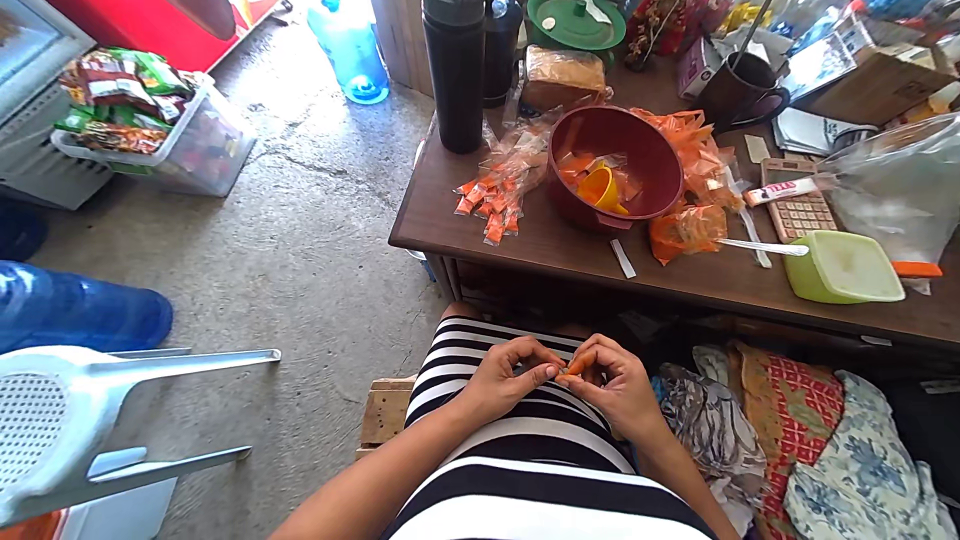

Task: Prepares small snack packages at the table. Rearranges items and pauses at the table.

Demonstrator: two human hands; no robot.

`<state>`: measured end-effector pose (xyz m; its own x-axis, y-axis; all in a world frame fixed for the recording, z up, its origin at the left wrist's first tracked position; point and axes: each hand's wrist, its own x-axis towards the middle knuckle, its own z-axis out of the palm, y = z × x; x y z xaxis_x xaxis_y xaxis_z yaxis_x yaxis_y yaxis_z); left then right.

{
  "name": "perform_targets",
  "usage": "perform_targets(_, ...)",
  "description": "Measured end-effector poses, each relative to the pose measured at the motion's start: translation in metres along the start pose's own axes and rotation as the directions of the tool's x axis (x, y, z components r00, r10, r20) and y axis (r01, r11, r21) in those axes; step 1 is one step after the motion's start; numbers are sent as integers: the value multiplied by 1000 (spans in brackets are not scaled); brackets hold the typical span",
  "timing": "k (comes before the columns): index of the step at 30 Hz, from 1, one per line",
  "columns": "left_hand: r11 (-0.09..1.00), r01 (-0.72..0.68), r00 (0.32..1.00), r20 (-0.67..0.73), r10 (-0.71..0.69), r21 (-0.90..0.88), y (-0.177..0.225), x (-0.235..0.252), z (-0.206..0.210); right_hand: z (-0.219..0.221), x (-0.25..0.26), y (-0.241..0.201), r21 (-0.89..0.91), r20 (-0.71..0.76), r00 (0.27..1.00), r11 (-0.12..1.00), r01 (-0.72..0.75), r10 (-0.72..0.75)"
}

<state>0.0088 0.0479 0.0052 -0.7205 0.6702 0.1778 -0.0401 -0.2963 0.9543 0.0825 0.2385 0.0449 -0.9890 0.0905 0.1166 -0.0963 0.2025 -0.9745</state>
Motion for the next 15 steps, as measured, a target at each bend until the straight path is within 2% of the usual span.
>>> perform_targets(8,999,-31,997,-71,32,21,2,-1,0,-6,2,4,120,18,999,992,-34,32)
perform_targets(15,999,-33,997,-76,34,21,1,-2,-1,-3,1,0,131,49,997,989,-70,64)
